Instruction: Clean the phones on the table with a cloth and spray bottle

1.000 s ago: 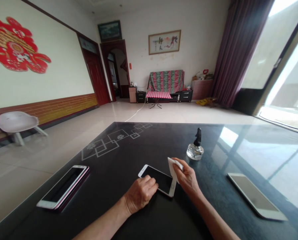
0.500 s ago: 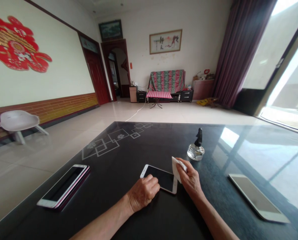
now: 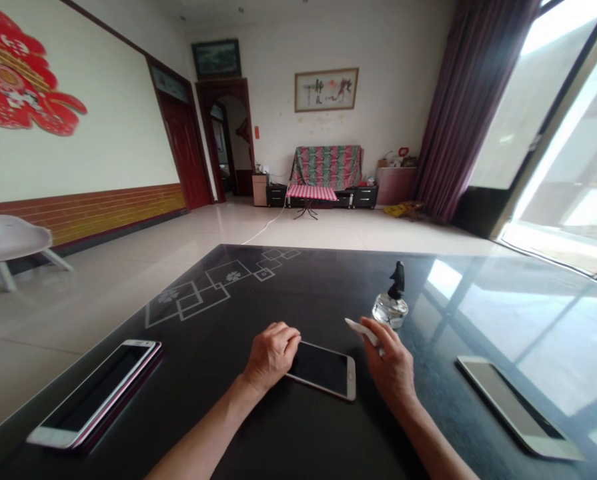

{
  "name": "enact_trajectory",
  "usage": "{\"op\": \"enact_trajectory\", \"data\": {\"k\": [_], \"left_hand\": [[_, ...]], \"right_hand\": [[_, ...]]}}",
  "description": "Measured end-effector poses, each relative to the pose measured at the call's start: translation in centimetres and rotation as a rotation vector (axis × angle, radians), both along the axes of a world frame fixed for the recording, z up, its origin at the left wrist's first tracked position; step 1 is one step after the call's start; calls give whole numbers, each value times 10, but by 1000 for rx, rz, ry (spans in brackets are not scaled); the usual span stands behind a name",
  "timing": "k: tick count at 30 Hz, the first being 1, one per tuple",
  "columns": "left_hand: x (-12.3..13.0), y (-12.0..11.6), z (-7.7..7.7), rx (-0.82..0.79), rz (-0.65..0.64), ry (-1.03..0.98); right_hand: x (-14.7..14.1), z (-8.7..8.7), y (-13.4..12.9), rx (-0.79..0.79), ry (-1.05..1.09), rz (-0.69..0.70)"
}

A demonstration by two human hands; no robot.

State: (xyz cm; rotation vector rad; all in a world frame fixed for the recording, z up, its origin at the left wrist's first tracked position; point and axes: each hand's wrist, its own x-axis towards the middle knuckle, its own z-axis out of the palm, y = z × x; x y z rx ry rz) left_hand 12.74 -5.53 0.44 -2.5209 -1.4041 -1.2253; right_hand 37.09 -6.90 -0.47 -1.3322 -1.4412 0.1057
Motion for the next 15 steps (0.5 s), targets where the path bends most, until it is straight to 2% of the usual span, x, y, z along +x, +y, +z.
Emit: {"op": "enact_trajectory", "data": {"k": [3, 6, 10, 15], "left_hand": [[-14, 4, -10, -44, 72, -57], [-18, 7, -15, -84, 88, -85], [-15, 9, -17, -122, 67, -96], [-13, 11, -16, -146, 60, -89]], "right_hand": [[3, -2, 2, -32, 5, -66], [5, -4, 2, -59, 16, -126], [4, -7, 4, -67, 6, -161], [3, -5, 3, -14, -30, -132]]}}
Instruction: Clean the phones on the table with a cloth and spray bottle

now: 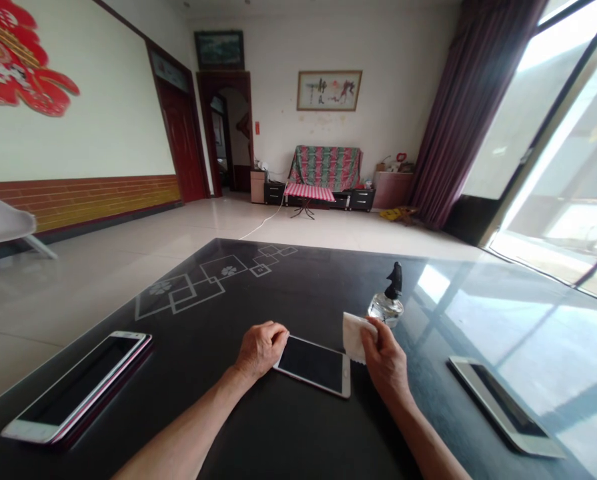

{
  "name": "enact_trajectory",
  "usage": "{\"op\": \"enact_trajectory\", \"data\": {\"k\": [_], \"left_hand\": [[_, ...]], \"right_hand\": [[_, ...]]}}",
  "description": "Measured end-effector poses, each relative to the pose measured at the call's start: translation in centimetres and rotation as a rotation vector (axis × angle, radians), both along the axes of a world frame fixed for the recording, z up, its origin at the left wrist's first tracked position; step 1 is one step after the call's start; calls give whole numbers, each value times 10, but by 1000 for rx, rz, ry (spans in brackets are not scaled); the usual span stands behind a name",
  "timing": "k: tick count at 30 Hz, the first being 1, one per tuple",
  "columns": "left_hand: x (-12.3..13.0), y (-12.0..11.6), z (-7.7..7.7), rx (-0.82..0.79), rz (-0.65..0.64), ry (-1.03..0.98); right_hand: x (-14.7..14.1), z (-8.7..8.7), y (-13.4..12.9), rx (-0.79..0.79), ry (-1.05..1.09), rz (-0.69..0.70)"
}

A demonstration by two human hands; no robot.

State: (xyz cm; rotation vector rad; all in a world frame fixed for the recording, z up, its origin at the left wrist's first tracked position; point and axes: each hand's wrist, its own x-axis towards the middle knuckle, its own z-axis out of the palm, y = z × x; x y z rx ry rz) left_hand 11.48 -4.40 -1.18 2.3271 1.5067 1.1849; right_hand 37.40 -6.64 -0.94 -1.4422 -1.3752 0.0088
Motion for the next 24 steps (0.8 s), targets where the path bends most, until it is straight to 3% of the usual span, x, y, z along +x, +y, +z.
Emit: {"op": "enact_trajectory", "data": {"k": [8, 13, 19, 24], "left_hand": [[0, 2, -1, -7, -1, 18], [0, 2, -2, -1, 11, 8], [2, 2, -2, 6, 7, -4], [2, 4, -6, -1, 24, -1]], "right_hand": [[1, 5, 2, 92, -131, 89], [3, 4, 5, 22, -152, 136], [9, 5, 8, -104, -26, 13], [11, -1, 19, -263, -10, 11]]}}
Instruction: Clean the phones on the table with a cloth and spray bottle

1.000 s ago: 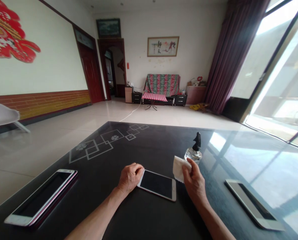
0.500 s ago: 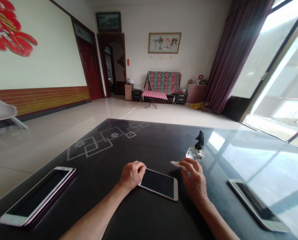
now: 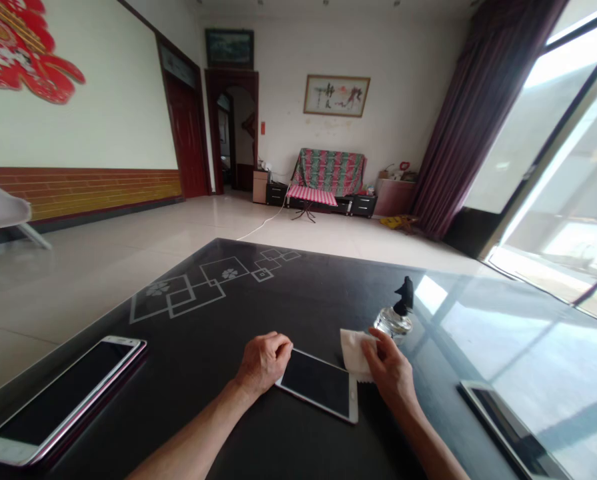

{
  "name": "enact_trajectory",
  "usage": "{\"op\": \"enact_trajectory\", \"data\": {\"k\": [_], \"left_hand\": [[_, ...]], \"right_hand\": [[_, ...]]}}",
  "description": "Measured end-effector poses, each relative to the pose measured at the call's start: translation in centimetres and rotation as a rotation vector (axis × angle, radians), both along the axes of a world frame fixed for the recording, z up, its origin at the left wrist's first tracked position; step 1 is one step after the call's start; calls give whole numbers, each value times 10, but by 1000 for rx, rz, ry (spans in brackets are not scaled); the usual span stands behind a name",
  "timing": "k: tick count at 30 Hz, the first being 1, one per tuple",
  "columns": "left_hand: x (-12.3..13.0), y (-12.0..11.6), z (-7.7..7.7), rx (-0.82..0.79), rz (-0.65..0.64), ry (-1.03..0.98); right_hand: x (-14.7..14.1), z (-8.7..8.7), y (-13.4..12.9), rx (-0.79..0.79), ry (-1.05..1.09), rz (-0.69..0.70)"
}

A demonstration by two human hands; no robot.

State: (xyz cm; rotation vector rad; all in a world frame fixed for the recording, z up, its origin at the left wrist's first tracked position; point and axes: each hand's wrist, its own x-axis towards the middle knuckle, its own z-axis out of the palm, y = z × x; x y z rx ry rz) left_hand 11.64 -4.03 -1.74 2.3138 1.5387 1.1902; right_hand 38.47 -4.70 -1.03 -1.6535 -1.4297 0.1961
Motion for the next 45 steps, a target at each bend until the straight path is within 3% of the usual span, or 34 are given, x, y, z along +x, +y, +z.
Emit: {"op": "enact_trajectory", "data": {"k": [9, 17, 25, 31, 39, 45], "left_hand": [[0, 0, 0, -28, 9, 26], [-2, 0, 1, -28, 15, 22], [-1, 5, -4, -42, 35, -23], [-2, 2, 2, -62, 59, -53], [-1, 1, 7, -101, 109, -65], [-3, -1, 11, -142, -16, -25]], "right_hand": [[1, -1, 2, -89, -59, -27], [10, 18, -18, -95, -38, -96], [-7, 20, -62, -213, -76, 118], [-19, 19, -74, -234, -289, 325], [-17, 28, -75, -377, -251, 384], [-18, 35, -79, -455, -273, 445]]}}
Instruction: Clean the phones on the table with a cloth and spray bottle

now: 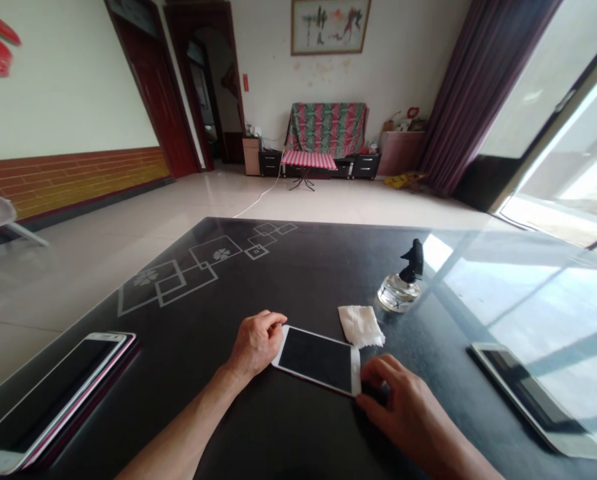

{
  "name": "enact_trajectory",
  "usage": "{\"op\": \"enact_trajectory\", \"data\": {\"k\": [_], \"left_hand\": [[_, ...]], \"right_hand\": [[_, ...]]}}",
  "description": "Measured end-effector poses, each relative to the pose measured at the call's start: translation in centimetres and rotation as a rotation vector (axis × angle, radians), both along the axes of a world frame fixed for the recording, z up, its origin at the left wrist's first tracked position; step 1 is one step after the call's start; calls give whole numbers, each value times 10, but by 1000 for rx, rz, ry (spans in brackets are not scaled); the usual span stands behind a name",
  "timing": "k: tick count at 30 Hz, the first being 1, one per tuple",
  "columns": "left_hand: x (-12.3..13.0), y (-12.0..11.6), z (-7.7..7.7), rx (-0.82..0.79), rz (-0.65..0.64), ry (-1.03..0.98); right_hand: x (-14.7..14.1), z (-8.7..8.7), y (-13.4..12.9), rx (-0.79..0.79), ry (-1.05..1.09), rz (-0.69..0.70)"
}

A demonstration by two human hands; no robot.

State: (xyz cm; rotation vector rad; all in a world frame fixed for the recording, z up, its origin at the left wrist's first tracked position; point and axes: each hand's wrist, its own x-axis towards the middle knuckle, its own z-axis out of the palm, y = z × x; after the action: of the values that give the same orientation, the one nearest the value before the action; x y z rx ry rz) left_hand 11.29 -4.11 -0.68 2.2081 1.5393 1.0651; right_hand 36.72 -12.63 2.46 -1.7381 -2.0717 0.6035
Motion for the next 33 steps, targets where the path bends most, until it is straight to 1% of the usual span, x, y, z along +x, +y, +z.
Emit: {"op": "enact_trajectory", "data": {"k": [5, 9, 12, 15, 17, 18, 20, 23, 27, 33], "left_hand": [[1, -2, 1, -15, -82, 77], [1, -4, 4, -47, -161, 132], [1, -7, 13, -110, -240, 164], [1, -13, 29, -240, -384, 211], [2, -19, 40, -344, -427, 262], [2, -22, 45, -373, -428, 300], [5, -31, 52, -377, -418, 395], [11, -45, 58, -346, -397, 502], [19, -55, 57, -370, -365, 562], [20, -55, 52, -349, -428, 552]], "right_hand": [[-6, -4, -2, 18, 59, 16], [-4, -8, -1, 32, 42, 17], [4, -7, 1, 29, 7, 33], [13, -4, 3, 26, -30, 59], [16, -2, 4, 29, -38, 77], [17, -2, 5, 34, -36, 85], [18, -1, 5, 41, -24, 92], [19, -1, 6, 44, 2, 90], [20, -3, 7, 46, 17, 102], [17, -1, 6, 29, 12, 80]]}}
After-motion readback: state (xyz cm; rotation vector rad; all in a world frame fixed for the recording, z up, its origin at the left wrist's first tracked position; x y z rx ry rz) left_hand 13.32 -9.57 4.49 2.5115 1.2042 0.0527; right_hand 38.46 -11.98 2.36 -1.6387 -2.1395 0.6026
